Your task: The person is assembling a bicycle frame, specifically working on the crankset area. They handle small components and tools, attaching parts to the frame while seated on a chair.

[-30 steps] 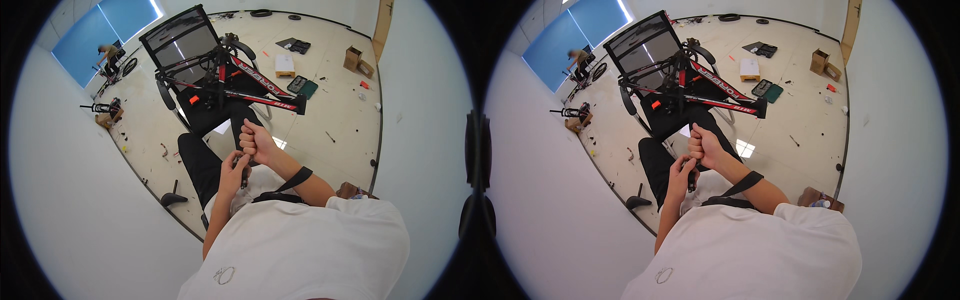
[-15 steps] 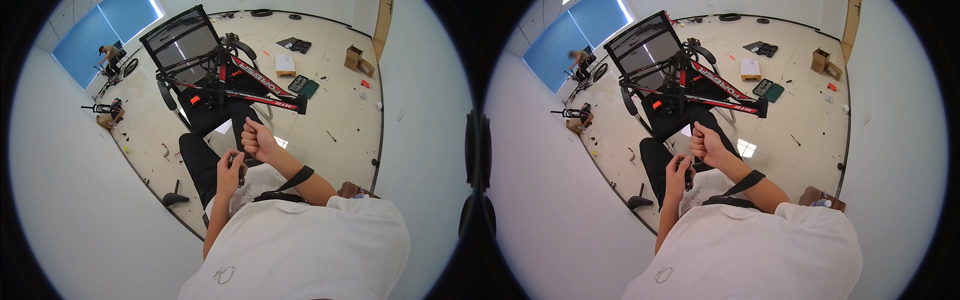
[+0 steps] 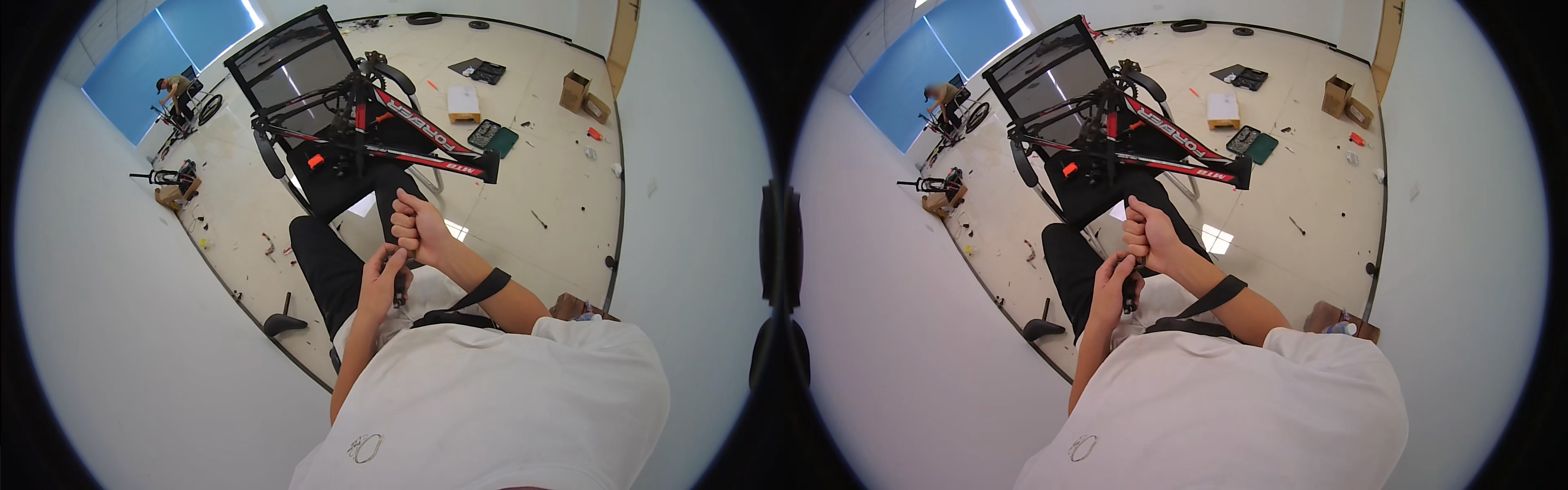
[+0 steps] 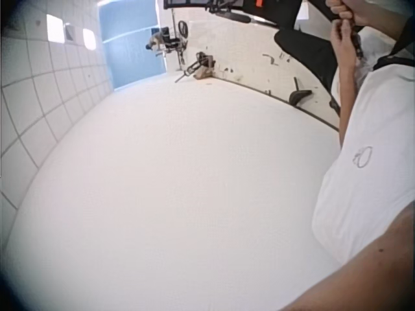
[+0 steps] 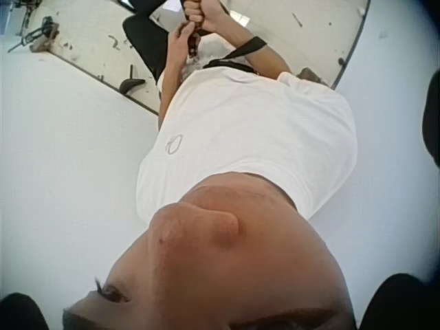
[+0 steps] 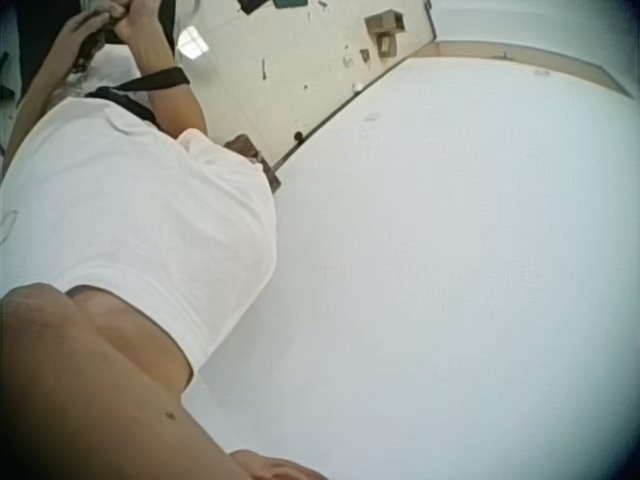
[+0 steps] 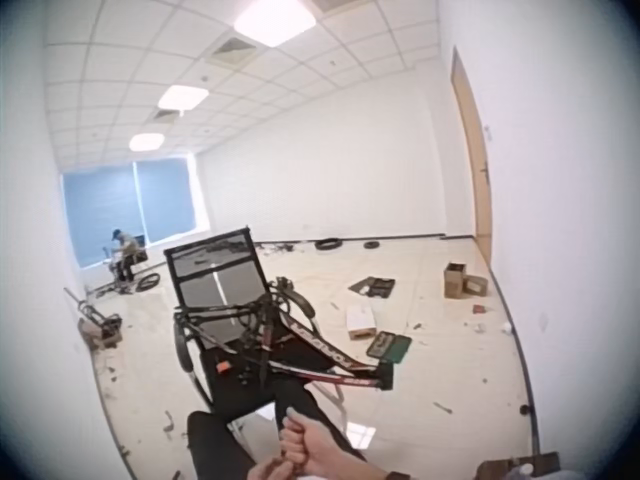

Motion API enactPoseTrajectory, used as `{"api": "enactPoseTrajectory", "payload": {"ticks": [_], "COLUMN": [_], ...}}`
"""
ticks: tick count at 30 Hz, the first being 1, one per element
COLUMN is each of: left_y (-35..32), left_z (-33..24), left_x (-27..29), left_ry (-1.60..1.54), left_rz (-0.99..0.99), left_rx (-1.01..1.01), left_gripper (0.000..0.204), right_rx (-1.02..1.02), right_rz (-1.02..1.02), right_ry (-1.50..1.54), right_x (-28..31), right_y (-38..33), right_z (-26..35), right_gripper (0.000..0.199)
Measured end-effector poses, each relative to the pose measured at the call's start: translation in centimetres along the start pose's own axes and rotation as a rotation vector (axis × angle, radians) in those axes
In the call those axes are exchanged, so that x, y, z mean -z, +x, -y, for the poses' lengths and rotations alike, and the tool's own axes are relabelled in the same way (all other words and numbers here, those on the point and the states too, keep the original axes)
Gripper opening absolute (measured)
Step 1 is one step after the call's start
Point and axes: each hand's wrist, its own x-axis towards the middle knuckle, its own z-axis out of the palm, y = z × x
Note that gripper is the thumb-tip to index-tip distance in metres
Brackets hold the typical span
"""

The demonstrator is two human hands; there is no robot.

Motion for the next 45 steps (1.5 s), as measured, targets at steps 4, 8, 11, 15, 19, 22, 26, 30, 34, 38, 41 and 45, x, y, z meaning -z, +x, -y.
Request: {"api": "enactPoseTrajectory", "payload": {"ticks": [4, 8, 11, 15, 19, 22, 26, 30, 34, 38, 41, 45], "left_y": [0.1, 0.1, -0.2, -0.6, -0.9, -0.7, -0.9, -0.6, 0.1, 0.1, -0.1, -0.5], "left_z": [0.2, 0.1, -0.3, -0.7, -1.1, -0.9, -1.4, -1.1, 0.4, -0.1, 0.0, -0.5], "left_x": [0.1, 0.1, -0.2, -0.6, -0.7, -0.4, -0.5, 0.2, 0.4, 0.5, 0.4, 0.4], "left_ry": [0.038, 0.083, 0.123, 0.504, 0.522, 0.441, 0.488, 0.367, 0.048, 0.046, 0.13, -0.021], "left_rz": [0.01, 0.017, -0.016, -0.107, -0.096, -0.078, -0.057, 0.017, 0.002, 0.021, 0.04, 0.053], "left_rx": [-0.02, -0.033, -0.026, -0.212, -0.235, -0.206, -0.206, -0.162, -0.017, 0.013, -0.096, -0.063], "left_gripper": [0.022, 0.022, 0.021, 0.02, 0.019, 0.021, 0.022, 0.023, 0.026, 0.023, 0.02, 0.018], "right_rx": [0.001, 0.018, 0.044, 0.004, -0.03, 0.074, 0.184, 0.464, 0.708, 0.546, 0.361, 0.645], "right_rz": [-0.033, -0.002, -0.02, -0.073, -0.04, -0.1, -0.14, -0.17, 0.019, 0.067, 0.04, -0.08], "right_ry": [-0.025, -0.091, -0.117, -0.058, -0.002, -0.127, -0.251, -0.379, -0.647, -0.648, -0.474, -0.868], "right_x": [0.2, -0.5, -0.7, 0.0, 0.5, -1.0, -1.3, -2.3, -1.5, -1.3, -1.3, 0.5], "right_y": [0.1, -0.3, -0.5, -0.1, 0.3, -0.6, -0.9, -1.4, -1.4, -1.0, -1.2, 0.3], "right_z": [-0.1, 0.1, 0.0, 0.0, 0.0, -0.5, -1.0, -1.9, -2.9, -1.1, 0.2, 1.0], "right_gripper": [0.044, 0.044, 0.044, 0.044, 0.044, 0.044, 0.046, 0.045, 0.041, 0.04, 0.037, 0.019]}}
